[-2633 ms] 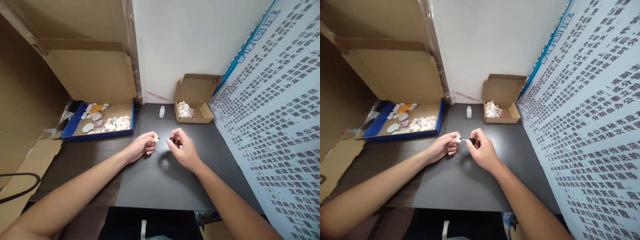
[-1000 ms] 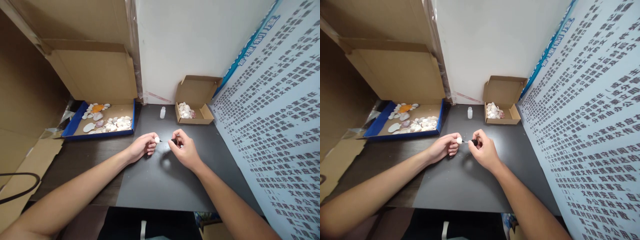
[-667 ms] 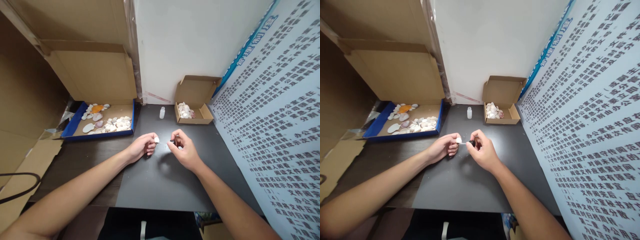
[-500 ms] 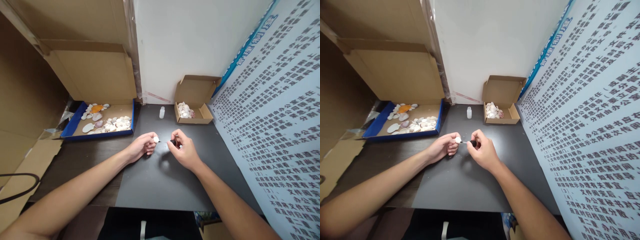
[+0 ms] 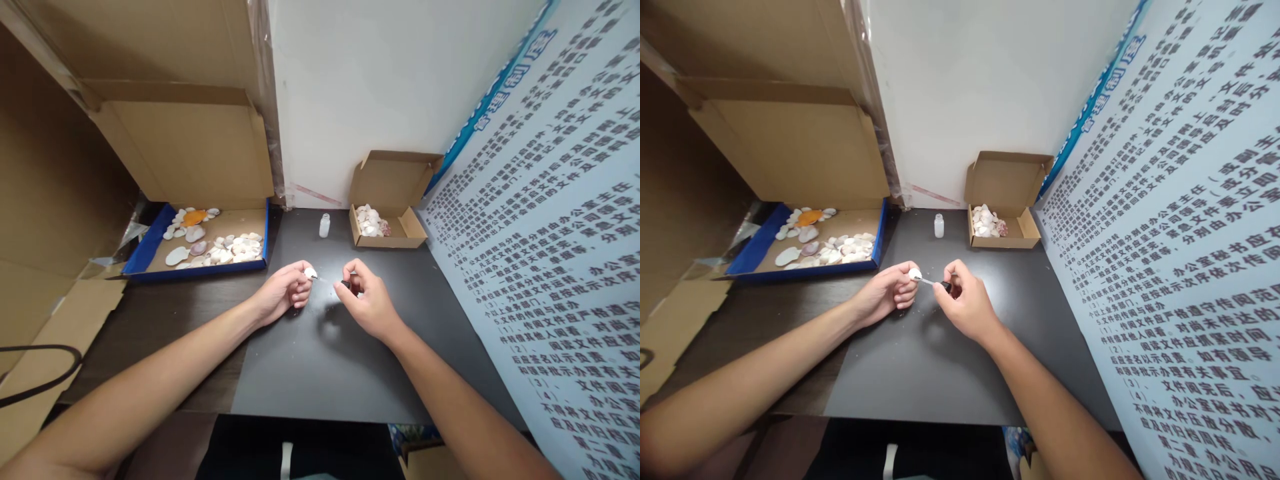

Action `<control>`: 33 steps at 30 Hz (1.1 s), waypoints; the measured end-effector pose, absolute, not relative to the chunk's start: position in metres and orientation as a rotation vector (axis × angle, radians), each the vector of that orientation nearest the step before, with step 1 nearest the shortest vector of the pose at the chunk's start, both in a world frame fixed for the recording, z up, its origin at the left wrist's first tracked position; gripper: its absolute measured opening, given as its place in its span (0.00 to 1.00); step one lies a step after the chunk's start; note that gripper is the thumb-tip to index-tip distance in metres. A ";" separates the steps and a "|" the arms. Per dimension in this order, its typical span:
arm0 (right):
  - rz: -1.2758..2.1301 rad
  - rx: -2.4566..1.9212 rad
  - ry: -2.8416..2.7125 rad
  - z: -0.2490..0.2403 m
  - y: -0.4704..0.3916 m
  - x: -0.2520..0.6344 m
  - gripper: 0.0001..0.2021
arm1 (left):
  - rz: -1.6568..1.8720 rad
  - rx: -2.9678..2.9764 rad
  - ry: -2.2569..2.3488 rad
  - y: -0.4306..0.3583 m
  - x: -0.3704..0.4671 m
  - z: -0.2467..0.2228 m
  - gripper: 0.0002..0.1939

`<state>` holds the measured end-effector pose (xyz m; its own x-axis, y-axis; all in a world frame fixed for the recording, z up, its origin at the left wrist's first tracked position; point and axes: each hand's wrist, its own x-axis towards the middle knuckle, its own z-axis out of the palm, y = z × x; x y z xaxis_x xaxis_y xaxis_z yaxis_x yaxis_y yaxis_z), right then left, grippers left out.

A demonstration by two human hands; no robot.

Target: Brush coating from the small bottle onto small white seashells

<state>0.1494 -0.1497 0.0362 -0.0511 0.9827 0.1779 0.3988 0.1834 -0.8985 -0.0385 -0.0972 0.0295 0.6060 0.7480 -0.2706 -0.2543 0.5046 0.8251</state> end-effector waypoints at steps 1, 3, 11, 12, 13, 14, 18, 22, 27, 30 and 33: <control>0.833 -1.361 -1.606 0.036 -0.150 0.149 0.10 | 0.663 0.828 0.677 -0.097 -0.039 0.030 0.06; 0.830 -1.359 -1.613 0.036 -0.150 0.149 0.10 | 0.663 0.820 0.676 -0.098 -0.039 0.031 0.06; 0.821 -1.325 -1.624 0.036 -0.151 0.148 0.10 | 0.669 0.861 0.679 -0.098 -0.039 0.029 0.07; 0.835 -1.304 -1.606 0.037 -0.152 0.149 0.10 | 0.668 0.867 0.682 -0.098 -0.039 0.029 0.07; 0.849 -1.284 -1.591 0.037 -0.152 0.149 0.10 | 0.668 0.874 0.684 -0.098 -0.039 0.028 0.08; 0.850 -1.276 -1.583 0.038 -0.153 0.149 0.10 | 0.670 0.881 0.685 -0.097 -0.039 0.028 0.08; 0.774 -1.337 -1.559 0.039 -0.152 0.150 0.11 | 0.687 0.909 0.686 -0.097 -0.038 0.025 0.11; 0.834 -1.301 -1.518 0.037 -0.150 0.151 0.10 | 0.690 0.943 0.688 -0.096 -0.037 0.024 0.14; 0.834 -1.297 -1.501 0.036 -0.148 0.151 0.10 | 0.698 0.967 0.697 -0.095 -0.036 0.025 0.14; 0.871 -1.273 -1.495 0.037 -0.148 0.151 0.10 | 0.704 0.990 0.718 -0.095 -0.037 0.025 0.13; 0.795 -1.304 -1.504 0.037 -0.149 0.152 0.10 | 0.719 0.998 0.738 -0.095 -0.038 0.025 0.13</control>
<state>0.1516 -0.1490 0.0366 0.0287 0.9699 0.2419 0.3462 0.2173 -0.9126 -0.0376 -0.0949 0.0250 0.5542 0.8058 -0.2087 -0.1872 0.3649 0.9120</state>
